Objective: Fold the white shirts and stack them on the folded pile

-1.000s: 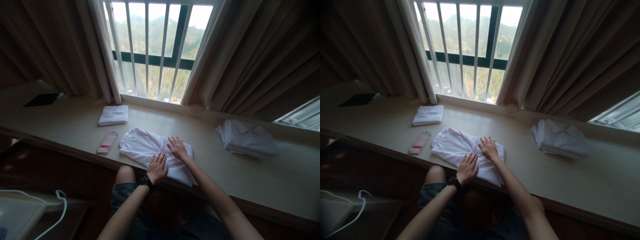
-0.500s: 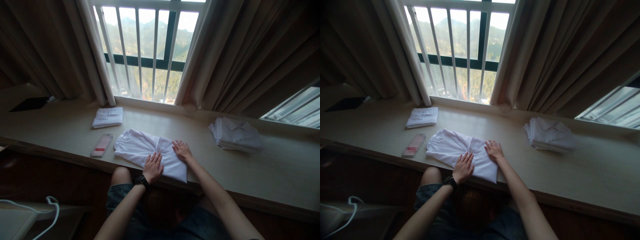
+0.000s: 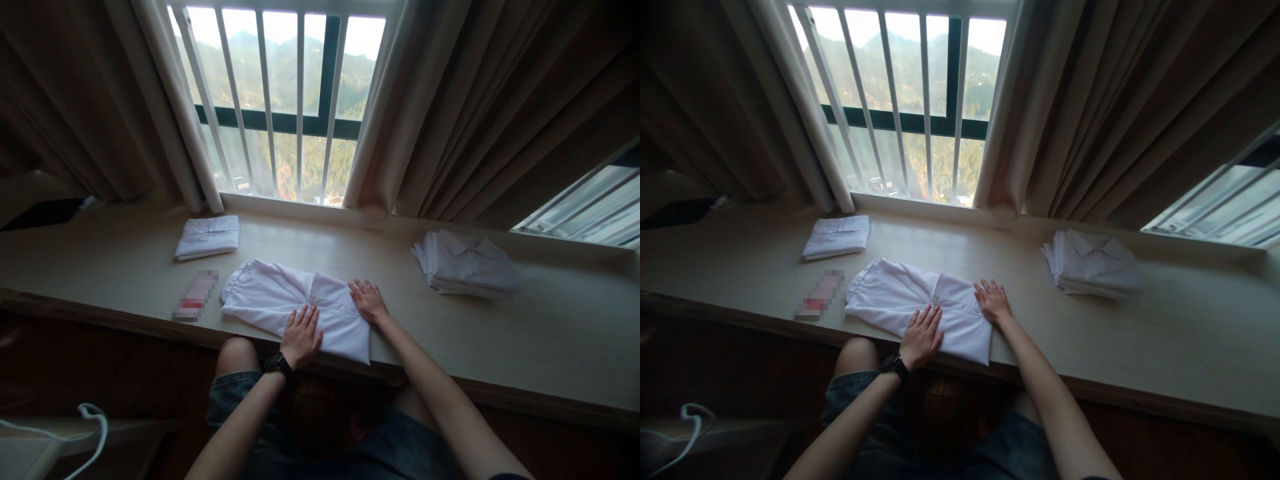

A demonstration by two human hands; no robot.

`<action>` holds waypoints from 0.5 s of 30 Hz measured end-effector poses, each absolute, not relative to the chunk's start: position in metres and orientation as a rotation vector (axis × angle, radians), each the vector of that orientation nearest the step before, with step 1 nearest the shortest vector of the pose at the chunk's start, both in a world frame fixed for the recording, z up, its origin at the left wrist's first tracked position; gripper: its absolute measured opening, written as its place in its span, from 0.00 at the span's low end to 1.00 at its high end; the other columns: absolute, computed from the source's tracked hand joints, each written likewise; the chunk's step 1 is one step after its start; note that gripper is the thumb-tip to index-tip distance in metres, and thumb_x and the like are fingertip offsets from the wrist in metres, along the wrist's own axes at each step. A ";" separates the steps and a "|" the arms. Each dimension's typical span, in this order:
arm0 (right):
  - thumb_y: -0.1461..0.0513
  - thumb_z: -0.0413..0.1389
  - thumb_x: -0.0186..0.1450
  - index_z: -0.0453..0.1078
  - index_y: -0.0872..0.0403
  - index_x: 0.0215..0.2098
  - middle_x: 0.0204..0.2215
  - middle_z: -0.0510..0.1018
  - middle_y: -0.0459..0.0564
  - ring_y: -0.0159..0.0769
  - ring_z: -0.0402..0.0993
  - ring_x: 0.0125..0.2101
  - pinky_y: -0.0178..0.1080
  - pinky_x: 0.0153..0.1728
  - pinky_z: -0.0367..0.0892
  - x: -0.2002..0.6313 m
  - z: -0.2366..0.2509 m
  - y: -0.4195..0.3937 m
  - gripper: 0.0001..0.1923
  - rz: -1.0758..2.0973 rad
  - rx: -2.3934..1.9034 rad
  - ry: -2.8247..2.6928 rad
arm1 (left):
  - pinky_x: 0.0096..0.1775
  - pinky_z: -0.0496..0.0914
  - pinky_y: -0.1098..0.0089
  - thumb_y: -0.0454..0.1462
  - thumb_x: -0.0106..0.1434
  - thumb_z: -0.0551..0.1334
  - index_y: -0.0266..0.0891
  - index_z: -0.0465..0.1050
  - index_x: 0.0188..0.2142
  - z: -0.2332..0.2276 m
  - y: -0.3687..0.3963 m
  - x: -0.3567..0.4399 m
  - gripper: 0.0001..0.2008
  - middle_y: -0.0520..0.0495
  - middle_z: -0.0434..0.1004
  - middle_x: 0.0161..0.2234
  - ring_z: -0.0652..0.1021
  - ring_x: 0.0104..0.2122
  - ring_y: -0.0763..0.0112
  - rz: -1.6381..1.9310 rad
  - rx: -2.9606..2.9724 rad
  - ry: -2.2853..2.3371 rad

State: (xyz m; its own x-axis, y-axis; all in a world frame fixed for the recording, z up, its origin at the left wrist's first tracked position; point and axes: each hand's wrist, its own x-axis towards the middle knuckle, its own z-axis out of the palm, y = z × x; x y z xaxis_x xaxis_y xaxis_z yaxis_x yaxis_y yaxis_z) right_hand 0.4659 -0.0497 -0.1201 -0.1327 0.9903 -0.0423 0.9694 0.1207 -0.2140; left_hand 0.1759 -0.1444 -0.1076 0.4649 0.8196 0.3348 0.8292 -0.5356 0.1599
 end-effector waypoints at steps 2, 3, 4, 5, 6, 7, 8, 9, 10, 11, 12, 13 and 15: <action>0.48 0.34 0.76 0.52 0.42 0.72 0.72 0.52 0.44 0.48 0.41 0.72 0.63 0.68 0.39 0.478 -0.118 -0.045 0.29 0.334 -2.049 -2.234 | 0.67 0.51 0.50 0.47 0.72 0.50 0.41 0.57 0.70 -0.107 -0.144 0.176 0.29 0.43 0.60 0.69 0.58 0.69 0.55 -0.576 -2.675 -1.494; 0.48 0.35 0.75 0.53 0.43 0.72 0.72 0.53 0.45 0.49 0.42 0.72 0.63 0.68 0.40 0.481 -0.116 -0.045 0.30 0.347 -2.062 -2.213 | 0.68 0.51 0.50 0.46 0.73 0.49 0.41 0.57 0.70 -0.106 -0.144 0.175 0.29 0.43 0.59 0.69 0.58 0.69 0.55 -0.570 -2.679 -1.492; 0.49 0.36 0.75 0.54 0.45 0.72 0.71 0.54 0.46 0.48 0.45 0.71 0.62 0.68 0.41 0.483 -0.114 -0.047 0.30 0.350 -2.060 -2.189 | 0.68 0.51 0.51 0.46 0.73 0.49 0.41 0.58 0.70 -0.106 -0.144 0.175 0.29 0.44 0.59 0.69 0.57 0.69 0.55 -0.564 -2.684 -1.487; 0.50 0.37 0.75 0.56 0.48 0.71 0.70 0.57 0.49 0.47 0.48 0.70 0.58 0.68 0.44 0.483 -0.113 -0.050 0.30 0.338 -2.045 -2.157 | 0.68 0.51 0.51 0.46 0.73 0.49 0.40 0.58 0.69 -0.105 -0.144 0.175 0.29 0.43 0.59 0.69 0.57 0.70 0.55 -0.558 -2.691 -1.477; 0.51 0.38 0.75 0.59 0.51 0.70 0.69 0.60 0.51 0.45 0.53 0.69 0.54 0.68 0.47 0.482 -0.111 -0.055 0.30 0.316 -2.020 -2.121 | 0.68 0.50 0.51 0.46 0.73 0.49 0.40 0.58 0.69 -0.105 -0.145 0.174 0.29 0.43 0.59 0.69 0.57 0.70 0.55 -0.553 -2.701 -1.460; 0.52 0.40 0.74 0.62 0.53 0.68 0.67 0.64 0.53 0.43 0.58 0.67 0.50 0.68 0.50 0.481 -0.109 -0.060 0.29 0.290 -1.993 -2.080 | 0.68 0.50 0.51 0.46 0.73 0.49 0.41 0.58 0.69 -0.105 -0.144 0.173 0.29 0.43 0.59 0.69 0.56 0.70 0.55 -0.546 -2.715 -1.435; 0.53 0.42 0.73 0.64 0.54 0.66 0.64 0.68 0.54 0.42 0.62 0.64 0.46 0.67 0.53 0.481 -0.108 -0.066 0.28 0.271 -1.970 -2.033 | 0.68 0.50 0.51 0.46 0.73 0.49 0.41 0.58 0.69 -0.104 -0.144 0.171 0.29 0.43 0.59 0.69 0.56 0.70 0.55 -0.539 -2.736 -1.401; 0.54 0.45 0.71 0.67 0.55 0.64 0.62 0.71 0.55 0.42 0.66 0.61 0.43 0.65 0.57 0.482 -0.106 -0.072 0.27 0.264 -1.957 -1.979 | 0.68 0.50 0.51 0.46 0.73 0.49 0.41 0.58 0.70 -0.104 -0.141 0.169 0.29 0.43 0.59 0.69 0.55 0.70 0.56 -0.529 -2.763 -1.359; 0.55 0.48 0.70 0.69 0.54 0.62 0.59 0.74 0.54 0.42 0.69 0.59 0.42 0.63 0.60 0.484 -0.105 -0.080 0.26 0.278 -1.956 -1.918 | 0.68 0.50 0.52 0.46 0.73 0.50 0.41 0.58 0.70 -0.103 -0.138 0.166 0.29 0.43 0.58 0.69 0.55 0.70 0.56 -0.515 -2.800 -1.307; 0.55 0.51 0.67 0.70 0.53 0.60 0.57 0.75 0.54 0.43 0.71 0.56 0.42 0.60 0.63 0.486 -0.103 -0.088 0.26 0.311 -1.966 -1.851 | 0.68 0.50 0.52 0.46 0.73 0.50 0.41 0.58 0.70 -0.101 -0.133 0.163 0.29 0.44 0.58 0.69 0.55 0.70 0.57 -0.494 -2.847 -1.243; 0.55 0.53 0.65 0.71 0.53 0.59 0.55 0.77 0.54 0.43 0.74 0.52 0.42 0.57 0.67 0.489 -0.102 -0.099 0.25 0.356 -1.980 -1.782 | 0.68 0.50 0.53 0.46 0.73 0.50 0.42 0.58 0.69 -0.099 -0.126 0.160 0.28 0.45 0.58 0.69 0.56 0.70 0.58 -0.465 -2.900 -1.171; 0.55 0.54 0.63 0.71 0.53 0.58 0.51 0.79 0.54 0.44 0.76 0.49 0.43 0.53 0.69 0.492 -0.102 -0.111 0.25 0.402 -2.000 -1.706 | 0.69 0.49 0.53 0.46 0.73 0.50 0.44 0.59 0.69 -0.096 -0.118 0.157 0.27 0.46 0.59 0.69 0.56 0.70 0.59 -0.431 -2.949 -1.101; 0.54 0.55 0.61 0.71 0.52 0.56 0.44 0.81 0.53 0.44 0.78 0.42 0.43 0.46 0.72 0.493 -0.104 -0.145 0.25 0.471 -2.042 -1.553 | 0.69 0.47 0.51 0.45 0.72 0.52 0.49 0.61 0.68 -0.089 -0.100 0.150 0.26 0.48 0.59 0.69 0.57 0.70 0.59 -0.378 -3.005 -1.019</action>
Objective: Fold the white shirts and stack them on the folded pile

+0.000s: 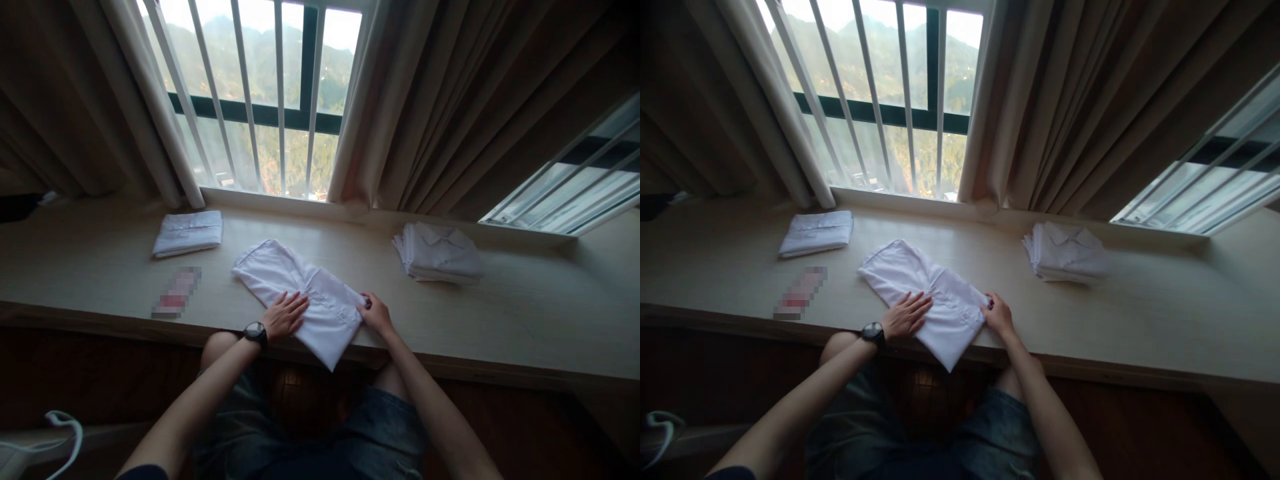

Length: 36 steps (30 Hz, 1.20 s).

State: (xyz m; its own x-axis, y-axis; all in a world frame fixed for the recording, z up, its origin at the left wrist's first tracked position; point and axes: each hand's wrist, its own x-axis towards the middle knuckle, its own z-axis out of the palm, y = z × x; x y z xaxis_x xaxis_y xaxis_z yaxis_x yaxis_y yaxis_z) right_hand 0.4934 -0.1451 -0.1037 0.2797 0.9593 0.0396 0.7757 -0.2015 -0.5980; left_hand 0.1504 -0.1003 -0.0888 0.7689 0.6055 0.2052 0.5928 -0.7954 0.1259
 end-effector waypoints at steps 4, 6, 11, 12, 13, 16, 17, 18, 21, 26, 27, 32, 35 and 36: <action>0.51 0.56 0.60 0.69 0.49 0.56 0.37 0.81 0.53 0.44 0.79 0.35 0.43 0.39 0.73 0.480 -0.114 -0.219 0.27 0.573 -2.024 -1.420 | 0.68 0.50 0.48 0.44 0.70 0.56 0.44 0.64 0.66 -0.080 -0.078 0.143 0.26 0.43 0.60 0.69 0.58 0.69 0.53 0.509 2.725 1.305; 0.49 0.58 0.60 0.67 0.50 0.57 0.38 0.81 0.54 0.45 0.79 0.37 0.44 0.40 0.74 0.473 -0.115 -0.233 0.30 0.585 -1.976 -1.363 | 0.66 0.57 0.51 0.43 0.68 0.58 0.39 0.66 0.63 -0.081 -0.075 0.144 0.26 0.37 0.64 0.66 0.64 0.66 0.52 0.646 2.410 1.526; 0.50 0.58 0.59 0.61 0.58 0.63 0.52 0.77 0.63 0.47 0.78 0.46 0.44 0.48 0.72 0.477 -0.107 -0.170 0.38 0.522 -1.907 -1.141 | 0.50 0.73 0.61 0.43 0.67 0.59 0.36 0.71 0.57 -0.089 -0.066 0.159 0.22 0.38 0.80 0.49 0.81 0.46 0.59 0.700 1.832 1.655; 0.51 0.58 0.58 0.61 0.59 0.64 0.53 0.76 0.65 0.48 0.78 0.46 0.45 0.48 0.72 0.480 -0.106 -0.150 0.39 0.551 -1.935 -1.119 | 0.47 0.74 0.63 0.44 0.67 0.60 0.36 0.71 0.56 -0.089 -0.062 0.163 0.22 0.39 0.82 0.46 0.81 0.43 0.61 0.692 1.810 1.650; 0.52 0.59 0.57 0.62 0.60 0.63 0.52 0.77 0.65 0.48 0.78 0.46 0.45 0.48 0.72 0.483 -0.106 -0.133 0.39 0.585 -1.958 -1.115 | 0.45 0.74 0.64 0.45 0.66 0.62 0.36 0.72 0.55 -0.088 -0.058 0.167 0.22 0.40 0.82 0.44 0.82 0.41 0.62 0.690 1.782 1.643; 0.52 0.60 0.55 0.74 0.58 0.52 0.43 0.82 0.59 0.47 0.80 0.41 0.43 0.44 0.73 0.491 -0.110 -0.100 0.29 0.676 -1.951 -1.176 | 0.41 0.73 0.67 0.45 0.61 0.66 0.36 0.75 0.52 -0.083 -0.046 0.176 0.23 0.41 0.82 0.40 0.81 0.38 0.62 0.705 1.715 1.635; 0.52 0.60 0.55 0.76 0.57 0.47 0.40 0.83 0.57 0.46 0.80 0.39 0.42 0.42 0.73 0.493 -0.111 -0.096 0.25 0.684 -1.928 -1.197 | 0.40 0.72 0.67 0.45 0.59 0.67 0.36 0.76 0.51 -0.081 -0.044 0.178 0.23 0.42 0.82 0.39 0.80 0.37 0.62 0.712 1.702 1.627; 0.52 0.60 0.55 0.78 0.56 0.43 0.38 0.83 0.55 0.45 0.80 0.38 0.41 0.41 0.73 0.494 -0.113 -0.095 0.22 0.677 -1.908 -1.207 | 0.39 0.72 0.68 0.45 0.58 0.67 0.36 0.78 0.48 -0.079 -0.041 0.180 0.21 0.44 0.82 0.37 0.80 0.37 0.63 0.720 1.693 1.611; 0.50 0.59 0.56 0.79 0.54 0.40 0.36 0.84 0.53 0.43 0.79 0.37 0.40 0.41 0.72 0.496 -0.113 -0.098 0.20 0.610 -1.869 -1.205 | 0.36 0.70 0.70 0.49 0.59 0.65 0.38 0.80 0.39 -0.075 -0.036 0.187 0.18 0.47 0.81 0.32 0.78 0.35 0.64 0.753 1.661 1.535; 0.47 0.56 0.62 0.80 0.53 0.40 0.37 0.84 0.52 0.40 0.79 0.36 0.38 0.40 0.71 0.492 -0.111 -0.098 0.20 0.506 -1.765 -1.213 | 0.34 0.67 0.72 0.51 0.63 0.59 0.35 0.79 0.38 -0.079 -0.031 0.197 0.22 0.45 0.82 0.33 0.78 0.34 0.64 0.818 1.551 1.554; 0.47 0.56 0.63 0.80 0.52 0.40 0.36 0.84 0.52 0.41 0.80 0.36 0.38 0.40 0.71 0.492 -0.112 -0.097 0.20 0.493 -1.765 -1.217 | 0.33 0.66 0.72 0.50 0.63 0.59 0.35 0.79 0.37 -0.082 -0.030 0.198 0.21 0.45 0.82 0.33 0.78 0.34 0.64 0.814 1.534 1.581; 0.48 0.57 0.62 0.81 0.51 0.36 0.37 0.85 0.55 0.47 0.81 0.39 0.43 0.43 0.72 0.496 -0.123 -0.093 0.18 0.486 -1.805 -1.222 | 0.32 0.62 0.70 0.48 0.65 0.58 0.36 0.80 0.32 -0.090 -0.024 0.199 0.19 0.45 0.82 0.32 0.77 0.34 0.62 0.739 1.532 1.691; 0.46 0.54 0.65 0.80 0.52 0.40 0.40 0.84 0.55 0.44 0.80 0.40 0.41 0.43 0.72 0.498 -0.125 -0.091 0.21 0.471 -1.779 -1.217 | 0.31 0.60 0.70 0.47 0.67 0.56 0.36 0.78 0.28 -0.089 -0.017 0.199 0.21 0.45 0.80 0.29 0.77 0.32 0.63 0.675 1.606 1.698; 0.46 0.53 0.66 0.80 0.53 0.41 0.40 0.84 0.55 0.43 0.80 0.39 0.40 0.43 0.71 0.498 -0.125 -0.090 0.22 0.463 -1.770 -1.218 | 0.31 0.59 0.70 0.47 0.68 0.55 0.36 0.77 0.27 -0.088 -0.015 0.199 0.21 0.45 0.80 0.28 0.76 0.31 0.63 0.655 1.633 1.701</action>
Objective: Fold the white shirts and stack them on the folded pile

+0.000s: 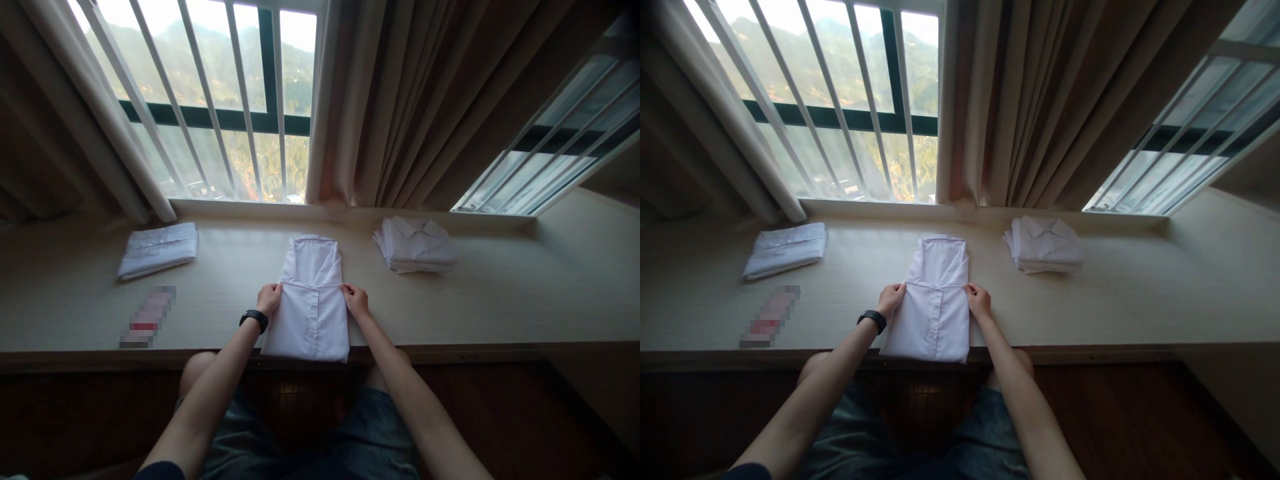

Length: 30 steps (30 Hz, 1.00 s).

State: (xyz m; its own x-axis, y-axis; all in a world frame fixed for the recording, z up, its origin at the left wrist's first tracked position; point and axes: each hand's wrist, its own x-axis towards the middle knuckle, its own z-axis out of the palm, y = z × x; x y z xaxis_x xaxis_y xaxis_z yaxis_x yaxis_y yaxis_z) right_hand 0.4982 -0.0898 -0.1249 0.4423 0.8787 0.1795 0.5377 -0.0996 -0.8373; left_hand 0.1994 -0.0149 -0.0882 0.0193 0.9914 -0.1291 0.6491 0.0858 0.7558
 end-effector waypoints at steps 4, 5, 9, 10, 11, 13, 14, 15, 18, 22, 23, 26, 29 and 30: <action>0.47 0.50 0.68 0.78 0.53 0.40 0.39 0.84 0.54 0.42 0.78 0.38 0.39 0.41 0.70 0.496 -0.122 -0.085 0.22 0.427 -1.782 -1.235 | 0.31 0.57 0.68 0.46 0.71 0.51 0.38 0.74 0.25 -0.084 -0.011 0.202 0.24 0.41 0.79 0.28 0.75 0.30 0.62 0.605 1.729 1.739; 0.47 0.50 0.68 0.77 0.53 0.39 0.38 0.83 0.54 0.42 0.78 0.38 0.39 0.41 0.69 0.494 -0.121 -0.084 0.21 0.419 -1.794 -1.241 | 0.31 0.57 0.68 0.45 0.72 0.50 0.38 0.74 0.25 -0.083 -0.012 0.203 0.24 0.40 0.79 0.29 0.75 0.31 0.62 0.603 1.754 1.747; 0.48 0.48 0.70 0.75 0.52 0.41 0.38 0.83 0.53 0.42 0.77 0.39 0.37 0.39 0.66 0.489 -0.116 -0.079 0.20 0.369 -1.823 -1.255 | 0.34 0.58 0.68 0.50 0.73 0.47 0.41 0.73 0.31 -0.074 -0.014 0.210 0.24 0.41 0.80 0.34 0.75 0.33 0.63 0.648 1.868 1.736; 0.49 0.47 0.71 0.75 0.51 0.43 0.39 0.82 0.52 0.41 0.77 0.39 0.36 0.39 0.65 0.488 -0.115 -0.078 0.20 0.347 -1.843 -1.267 | 0.35 0.58 0.69 0.51 0.74 0.46 0.42 0.73 0.32 -0.072 -0.014 0.212 0.24 0.42 0.80 0.34 0.76 0.34 0.63 0.667 1.892 1.730; 0.49 0.46 0.72 0.74 0.51 0.45 0.40 0.82 0.52 0.40 0.77 0.39 0.36 0.39 0.64 0.488 -0.114 -0.077 0.20 0.326 -1.878 -1.281 | 0.35 0.59 0.69 0.51 0.74 0.45 0.42 0.73 0.34 -0.071 -0.012 0.214 0.25 0.43 0.80 0.34 0.76 0.34 0.64 0.684 1.910 1.727; 0.51 0.45 0.74 0.73 0.50 0.46 0.41 0.82 0.51 0.39 0.76 0.39 0.35 0.38 0.62 0.487 -0.113 -0.073 0.19 0.294 -1.975 -1.297 | 0.37 0.59 0.69 0.50 0.75 0.44 0.43 0.72 0.35 -0.071 -0.007 0.216 0.24 0.44 0.79 0.34 0.76 0.35 0.65 0.698 1.926 1.737; 0.51 0.45 0.74 0.73 0.51 0.47 0.42 0.82 0.52 0.39 0.76 0.38 0.34 0.37 0.61 0.488 -0.113 -0.070 0.19 0.285 -2.022 -1.294 | 0.37 0.59 0.69 0.49 0.75 0.44 0.43 0.72 0.35 -0.073 -0.003 0.216 0.24 0.45 0.79 0.34 0.76 0.35 0.65 0.692 1.925 1.749; 0.52 0.45 0.74 0.73 0.51 0.46 0.42 0.82 0.52 0.39 0.76 0.38 0.34 0.36 0.60 0.489 -0.114 -0.068 0.18 0.283 -2.057 -1.285 | 0.36 0.59 0.69 0.49 0.75 0.44 0.43 0.72 0.35 -0.074 0.001 0.216 0.23 0.44 0.79 0.34 0.76 0.35 0.65 0.679 1.921 1.766; 0.54 0.46 0.75 0.74 0.52 0.46 0.42 0.82 0.54 0.39 0.76 0.37 0.35 0.36 0.59 0.491 -0.117 -0.061 0.17 0.273 -2.110 -1.261 | 0.35 0.57 0.68 0.47 0.75 0.46 0.42 0.71 0.33 -0.081 0.014 0.213 0.21 0.44 0.79 0.33 0.75 0.34 0.64 0.629 1.909 1.815; 0.55 0.48 0.74 0.75 0.52 0.45 0.39 0.82 0.54 0.39 0.76 0.36 0.35 0.35 0.58 0.489 -0.120 -0.056 0.16 0.270 -2.158 -1.267 | 0.35 0.58 0.68 0.48 0.75 0.47 0.42 0.71 0.32 -0.087 0.020 0.215 0.21 0.44 0.79 0.33 0.76 0.34 0.64 0.594 1.934 1.835; 0.55 0.48 0.74 0.76 0.52 0.44 0.38 0.82 0.54 0.39 0.76 0.36 0.35 0.35 0.58 0.488 -0.120 -0.056 0.15 0.273 -2.164 -1.274 | 0.36 0.58 0.68 0.48 0.75 0.48 0.42 0.71 0.32 -0.088 0.020 0.216 0.21 0.43 0.79 0.34 0.76 0.35 0.64 0.591 1.946 1.837; 0.54 0.49 0.73 0.76 0.51 0.43 0.37 0.82 0.54 0.39 0.76 0.36 0.35 0.36 0.60 0.487 -0.118 -0.056 0.15 0.285 -2.156 -1.294 | 0.38 0.60 0.69 0.47 0.74 0.49 0.41 0.72 0.33 -0.089 0.021 0.223 0.20 0.41 0.79 0.37 0.76 0.39 0.63 0.578 1.979 1.836; 0.53 0.48 0.73 0.76 0.50 0.45 0.41 0.83 0.52 0.38 0.77 0.39 0.34 0.37 0.63 0.489 -0.115 -0.056 0.17 0.294 -2.103 -1.313 | 0.37 0.61 0.69 0.49 0.74 0.48 0.42 0.74 0.34 -0.086 0.026 0.228 0.22 0.41 0.80 0.36 0.77 0.38 0.62 0.543 1.998 1.815; 0.52 0.48 0.73 0.76 0.50 0.45 0.41 0.83 0.51 0.38 0.77 0.40 0.34 0.38 0.64 0.490 -0.114 -0.056 0.17 0.299 -2.084 -1.322 | 0.37 0.62 0.68 0.49 0.74 0.47 0.42 0.75 0.35 -0.084 0.027 0.230 0.23 0.41 0.80 0.36 0.78 0.37 0.62 0.533 2.003 1.810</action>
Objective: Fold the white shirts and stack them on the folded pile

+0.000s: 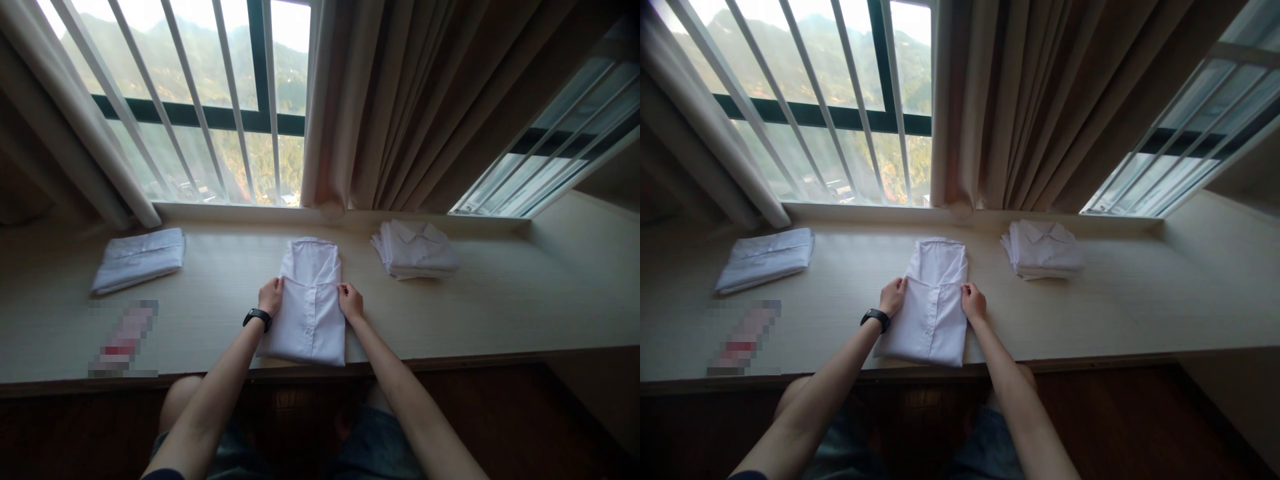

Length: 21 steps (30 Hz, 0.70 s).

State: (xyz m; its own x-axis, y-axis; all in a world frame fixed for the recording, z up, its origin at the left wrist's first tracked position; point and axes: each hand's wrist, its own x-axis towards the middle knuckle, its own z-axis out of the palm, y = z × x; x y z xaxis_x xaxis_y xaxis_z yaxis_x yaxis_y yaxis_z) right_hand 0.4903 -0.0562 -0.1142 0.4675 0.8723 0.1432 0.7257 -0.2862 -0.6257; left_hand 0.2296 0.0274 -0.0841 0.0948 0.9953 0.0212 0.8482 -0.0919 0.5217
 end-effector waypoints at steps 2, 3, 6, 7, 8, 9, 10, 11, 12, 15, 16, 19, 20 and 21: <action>0.52 0.47 0.73 0.75 0.51 0.46 0.42 0.82 0.52 0.39 0.77 0.40 0.35 0.40 0.65 0.492 -0.112 -0.057 0.18 0.306 -2.064 -1.326 | 0.38 0.64 0.67 0.48 0.75 0.45 0.40 0.76 0.39 -0.079 0.028 0.232 0.25 0.39 0.81 0.38 0.78 0.39 0.60 0.525 2.013 1.819; 0.53 0.47 0.73 0.75 0.52 0.47 0.42 0.82 0.53 0.40 0.77 0.41 0.36 0.41 0.66 0.492 -0.110 -0.058 0.18 0.281 -2.059 -1.323 | 0.41 0.65 0.66 0.47 0.75 0.45 0.39 0.77 0.43 -0.077 0.026 0.233 0.24 0.37 0.81 0.41 0.78 0.42 0.58 0.531 2.013 1.839; 0.56 0.46 0.73 0.74 0.56 0.53 0.49 0.79 0.58 0.43 0.73 0.50 0.42 0.53 0.65 0.482 -0.103 -0.064 0.20 0.077 -1.987 -1.386 | 0.54 0.64 0.59 0.43 0.73 0.48 0.34 0.69 0.60 -0.070 0.011 0.234 0.24 0.31 0.73 0.57 0.73 0.56 0.53 0.623 2.126 1.857; 0.56 0.45 0.73 0.73 0.56 0.56 0.54 0.77 0.59 0.45 0.70 0.55 0.45 0.58 0.62 0.476 -0.101 -0.067 0.22 0.004 -1.946 -1.458 | 0.59 0.61 0.56 0.43 0.73 0.49 0.36 0.66 0.63 -0.069 0.003 0.235 0.24 0.32 0.68 0.62 0.69 0.60 0.52 0.651 2.239 1.789; 0.56 0.45 0.74 0.71 0.55 0.59 0.58 0.74 0.59 0.47 0.65 0.60 0.49 0.62 0.58 0.468 -0.100 -0.071 0.23 -0.046 -1.910 -1.553 | 0.63 0.56 0.53 0.43 0.72 0.50 0.40 0.64 0.65 -0.069 -0.005 0.235 0.25 0.35 0.64 0.65 0.65 0.64 0.52 0.653 2.375 1.674; 0.54 0.45 0.74 0.69 0.53 0.62 0.62 0.70 0.58 0.49 0.59 0.64 0.53 0.64 0.53 0.460 -0.099 -0.074 0.24 -0.060 -1.890 -1.657 | 0.66 0.51 0.50 0.44 0.72 0.51 0.45 0.65 0.65 -0.070 -0.013 0.235 0.25 0.40 0.62 0.67 0.61 0.67 0.52 0.623 2.502 1.538; 0.53 0.45 0.74 0.67 0.49 0.64 0.65 0.66 0.57 0.51 0.54 0.67 0.57 0.65 0.49 0.451 -0.100 -0.077 0.24 -0.048 -1.890 -1.753 | 0.67 0.47 0.47 0.46 0.72 0.51 0.50 0.65 0.65 -0.072 -0.020 0.235 0.24 0.44 0.60 0.68 0.58 0.68 0.52 0.563 2.591 1.415; 0.51 0.46 0.74 0.65 0.47 0.66 0.68 0.62 0.55 0.54 0.50 0.68 0.61 0.66 0.46 0.443 -0.101 -0.080 0.25 -0.021 -1.905 -1.834 | 0.67 0.45 0.44 0.47 0.72 0.51 0.53 0.66 0.65 -0.075 -0.025 0.235 0.24 0.48 0.59 0.69 0.55 0.69 0.51 0.491 2.628 1.340; 0.49 0.45 0.74 0.63 0.44 0.67 0.69 0.60 0.54 0.56 0.48 0.69 0.63 0.65 0.44 0.435 -0.103 -0.081 0.26 0.011 -1.926 -1.894 | 0.67 0.44 0.42 0.48 0.72 0.51 0.56 0.65 0.65 -0.078 -0.030 0.235 0.24 0.49 0.59 0.69 0.54 0.70 0.51 0.430 2.628 1.321; 0.48 0.44 0.74 0.59 0.41 0.69 0.70 0.58 0.52 0.55 0.48 0.69 0.64 0.66 0.42 0.425 -0.111 -0.081 0.27 0.075 -1.952 -2.004 | 0.66 0.46 0.41 0.48 0.73 0.48 0.55 0.63 0.67 -0.087 -0.036 0.236 0.25 0.49 0.56 0.70 0.52 0.71 0.50 0.374 2.568 1.408; 0.48 0.44 0.74 0.57 0.41 0.70 0.70 0.57 0.52 0.54 0.47 0.69 0.64 0.66 0.41 0.426 -0.112 -0.080 0.27 0.078 -1.945 -2.033 | 0.66 0.46 0.40 0.48 0.73 0.48 0.55 0.63 0.67 -0.088 -0.037 0.237 0.25 0.49 0.55 0.71 0.52 0.71 0.50 0.383 2.562 1.431; 0.48 0.43 0.75 0.55 0.40 0.71 0.71 0.56 0.51 0.53 0.46 0.70 0.63 0.66 0.42 0.433 -0.111 -0.077 0.28 0.081 -1.889 -2.129 | 0.65 0.47 0.39 0.47 0.73 0.46 0.52 0.63 0.67 -0.088 -0.047 0.242 0.26 0.47 0.55 0.71 0.52 0.70 0.46 0.415 2.547 1.501; 0.48 0.44 0.75 0.55 0.40 0.71 0.71 0.56 0.51 0.53 0.46 0.70 0.63 0.66 0.43 0.437 -0.109 -0.077 0.28 0.084 -1.856 -2.169 | 0.65 0.48 0.38 0.47 0.73 0.46 0.51 0.63 0.67 -0.087 -0.054 0.243 0.26 0.46 0.55 0.71 0.53 0.70 0.45 0.422 2.532 1.539; 0.48 0.44 0.75 0.55 0.40 0.71 0.71 0.56 0.51 0.53 0.46 0.70 0.62 0.66 0.43 0.441 -0.105 -0.078 0.28 0.093 -1.810 -2.220 | 0.64 0.49 0.38 0.48 0.73 0.46 0.50 0.62 0.67 -0.086 -0.064 0.245 0.27 0.44 0.55 0.71 0.53 0.70 0.43 0.426 2.511 1.587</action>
